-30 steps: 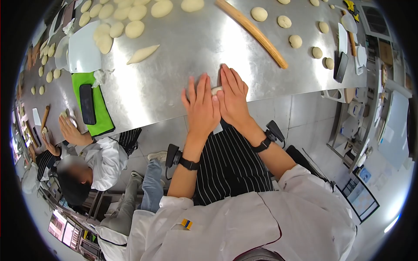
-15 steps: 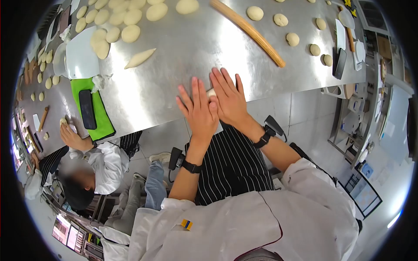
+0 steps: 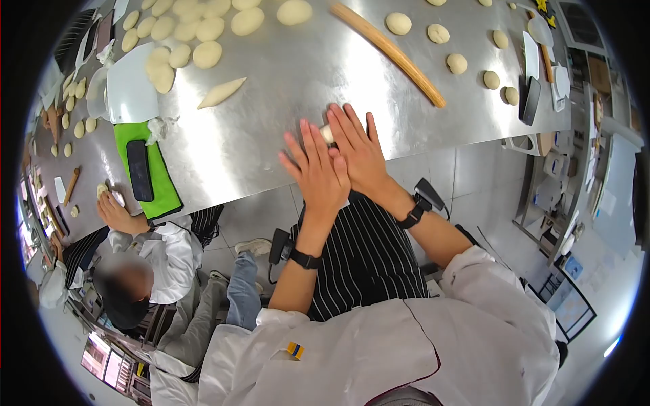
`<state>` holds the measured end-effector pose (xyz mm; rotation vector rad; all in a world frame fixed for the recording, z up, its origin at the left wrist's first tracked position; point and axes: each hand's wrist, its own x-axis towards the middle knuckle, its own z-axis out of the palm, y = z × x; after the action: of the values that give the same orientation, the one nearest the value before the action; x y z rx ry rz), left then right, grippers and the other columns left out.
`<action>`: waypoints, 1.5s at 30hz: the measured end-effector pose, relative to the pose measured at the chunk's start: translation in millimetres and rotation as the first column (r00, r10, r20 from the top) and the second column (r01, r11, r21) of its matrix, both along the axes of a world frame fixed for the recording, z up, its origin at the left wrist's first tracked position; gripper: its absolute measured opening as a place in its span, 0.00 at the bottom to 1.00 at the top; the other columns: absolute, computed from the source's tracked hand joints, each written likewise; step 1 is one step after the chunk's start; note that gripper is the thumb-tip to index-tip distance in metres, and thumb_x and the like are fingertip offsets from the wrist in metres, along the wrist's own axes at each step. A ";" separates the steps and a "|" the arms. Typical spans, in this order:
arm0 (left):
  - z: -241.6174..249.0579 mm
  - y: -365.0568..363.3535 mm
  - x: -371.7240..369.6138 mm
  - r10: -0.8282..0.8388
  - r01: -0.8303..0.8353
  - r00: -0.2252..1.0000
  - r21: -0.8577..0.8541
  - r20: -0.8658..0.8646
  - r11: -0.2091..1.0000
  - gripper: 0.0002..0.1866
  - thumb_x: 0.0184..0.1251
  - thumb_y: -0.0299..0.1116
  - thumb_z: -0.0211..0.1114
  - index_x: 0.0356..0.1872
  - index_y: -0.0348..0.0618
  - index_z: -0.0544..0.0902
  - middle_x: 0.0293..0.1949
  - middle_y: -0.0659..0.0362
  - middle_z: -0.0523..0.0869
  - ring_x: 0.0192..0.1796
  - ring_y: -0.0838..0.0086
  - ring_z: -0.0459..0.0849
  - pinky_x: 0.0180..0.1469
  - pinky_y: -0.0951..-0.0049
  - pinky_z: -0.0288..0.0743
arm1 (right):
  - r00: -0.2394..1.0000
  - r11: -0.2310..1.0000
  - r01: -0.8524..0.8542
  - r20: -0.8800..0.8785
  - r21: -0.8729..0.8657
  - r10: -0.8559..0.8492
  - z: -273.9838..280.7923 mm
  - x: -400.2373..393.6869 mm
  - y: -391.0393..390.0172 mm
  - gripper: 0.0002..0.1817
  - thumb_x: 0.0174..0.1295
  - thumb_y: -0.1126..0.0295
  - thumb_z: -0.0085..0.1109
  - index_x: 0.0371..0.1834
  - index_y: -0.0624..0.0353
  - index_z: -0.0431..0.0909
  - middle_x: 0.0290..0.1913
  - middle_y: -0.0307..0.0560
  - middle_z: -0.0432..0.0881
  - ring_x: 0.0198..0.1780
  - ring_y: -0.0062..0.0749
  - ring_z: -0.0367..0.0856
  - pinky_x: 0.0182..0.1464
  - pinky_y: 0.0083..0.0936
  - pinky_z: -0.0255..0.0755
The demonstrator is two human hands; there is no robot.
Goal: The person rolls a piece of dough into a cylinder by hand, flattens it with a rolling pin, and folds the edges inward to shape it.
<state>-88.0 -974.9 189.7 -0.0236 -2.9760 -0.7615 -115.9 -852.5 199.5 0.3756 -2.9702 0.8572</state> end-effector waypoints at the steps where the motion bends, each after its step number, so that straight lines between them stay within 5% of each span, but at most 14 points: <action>1: 1.6 -3.9 -15.9 -0.049 0.048 0.999 0.056 0.007 0.997 0.37 0.90 0.48 0.41 0.90 0.37 0.62 0.92 0.50 0.62 0.94 0.38 0.46 0.88 0.27 0.28 | 1.000 0.999 -0.015 0.006 0.050 0.015 1.1 -9.1 1.2 0.37 0.82 0.53 0.51 0.89 0.60 0.67 0.91 0.51 0.65 0.93 0.52 0.57 0.90 0.69 0.41; 5: 3.7 -12.0 -82.2 -0.132 0.132 0.991 0.024 0.013 0.991 0.36 0.90 0.47 0.42 0.89 0.36 0.64 0.91 0.49 0.62 0.94 0.39 0.47 0.89 0.28 0.29 | 0.999 0.993 -0.005 -0.045 0.119 0.010 2.3 -67.5 -0.5 0.36 0.81 0.55 0.52 0.87 0.61 0.69 0.90 0.51 0.66 0.92 0.54 0.58 0.89 0.70 0.40; 12: 7.5 -17.4 -28.3 -0.190 0.185 0.981 0.115 0.035 0.976 0.33 0.90 0.45 0.43 0.87 0.37 0.69 0.90 0.49 0.66 0.93 0.39 0.49 0.89 0.27 0.31 | 0.999 0.998 0.054 -0.004 0.007 -0.054 -1.0 -14.4 -3.8 0.38 0.83 0.51 0.48 0.90 0.60 0.66 0.91 0.51 0.64 0.93 0.55 0.56 0.89 0.72 0.36; 17: 10.7 -15.8 -113.8 -0.162 0.162 0.986 -0.007 0.028 0.987 0.34 0.91 0.45 0.42 0.87 0.37 0.69 0.90 0.49 0.65 0.93 0.40 0.50 0.89 0.28 0.30 | 0.998 0.985 0.045 -0.054 0.169 -0.037 1.7 -89.6 1.0 0.36 0.81 0.52 0.51 0.88 0.57 0.68 0.90 0.51 0.67 0.91 0.56 0.59 0.89 0.71 0.39; 23: 11.3 -15.5 -32.6 -0.134 0.132 0.991 0.071 0.029 0.989 0.33 0.90 0.45 0.44 0.86 0.37 0.70 0.90 0.51 0.65 0.93 0.39 0.52 0.89 0.28 0.32 | 0.989 0.989 0.146 -0.009 0.017 -0.145 0.1 -23.0 -3.4 0.35 0.82 0.51 0.53 0.87 0.55 0.71 0.89 0.50 0.68 0.91 0.56 0.60 0.88 0.73 0.42; 26: 10.1 -15.1 -71.9 -0.132 0.134 0.990 -0.048 0.039 0.990 0.33 0.90 0.46 0.44 0.87 0.39 0.70 0.90 0.51 0.65 0.93 0.41 0.53 0.89 0.28 0.33 | 0.994 0.977 0.106 -0.052 0.188 -0.098 1.0 -70.7 -2.7 0.34 0.83 0.50 0.52 0.86 0.54 0.72 0.89 0.49 0.69 0.90 0.56 0.62 0.88 0.75 0.42; 29: 8.5 -17.8 -131.0 -0.131 0.134 0.991 -0.085 0.038 0.987 0.33 0.89 0.45 0.44 0.87 0.41 0.70 0.91 0.52 0.65 0.93 0.41 0.52 0.89 0.28 0.32 | 0.993 0.982 0.105 -0.072 0.159 -0.095 -3.3 -99.7 4.0 0.32 0.83 0.51 0.52 0.85 0.52 0.74 0.89 0.47 0.69 0.90 0.53 0.61 0.88 0.72 0.44; 32: 4.3 -21.9 -92.6 -0.168 0.168 0.986 0.043 0.007 0.985 0.33 0.90 0.45 0.44 0.87 0.42 0.71 0.91 0.52 0.65 0.93 0.40 0.52 0.89 0.27 0.32 | 0.995 0.991 0.089 -0.046 0.102 -0.085 4.1 -58.5 11.0 0.33 0.82 0.52 0.55 0.86 0.52 0.74 0.90 0.46 0.68 0.91 0.53 0.60 0.88 0.69 0.46; 35: 8.9 -21.8 -47.8 -0.142 0.142 0.989 -0.009 0.037 0.990 0.33 0.90 0.44 0.45 0.87 0.42 0.70 0.91 0.53 0.65 0.93 0.40 0.52 0.88 0.26 0.34 | 0.994 0.990 0.112 0.011 0.087 -0.113 4.6 -37.5 15.6 0.33 0.82 0.52 0.55 0.86 0.52 0.74 0.89 0.48 0.69 0.91 0.56 0.59 0.87 0.71 0.47; 39: 11.5 -25.3 -108.5 -0.149 0.156 0.987 -0.118 0.062 0.981 0.33 0.90 0.44 0.45 0.88 0.42 0.69 0.91 0.53 0.65 0.93 0.40 0.52 0.89 0.26 0.34 | 0.990 0.969 0.121 -0.096 0.215 -0.103 2.0 -113.6 17.9 0.32 0.83 0.53 0.54 0.86 0.51 0.73 0.89 0.47 0.70 0.89 0.57 0.62 0.87 0.71 0.49; 45: 6.1 -31.0 -91.0 -0.147 0.148 0.989 -0.032 0.029 0.988 0.33 0.91 0.43 0.42 0.89 0.42 0.67 0.91 0.52 0.63 0.93 0.39 0.49 0.89 0.26 0.32 | 0.993 0.980 0.120 -0.033 0.158 -0.116 -1.2 -52.3 26.0 0.33 0.83 0.54 0.52 0.89 0.48 0.70 0.90 0.47 0.67 0.91 0.56 0.60 0.88 0.69 0.47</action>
<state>-179.0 -1005.9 195.8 -0.2409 -3.0386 -0.7308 -168.2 -826.5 198.3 0.2083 -3.0124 0.6008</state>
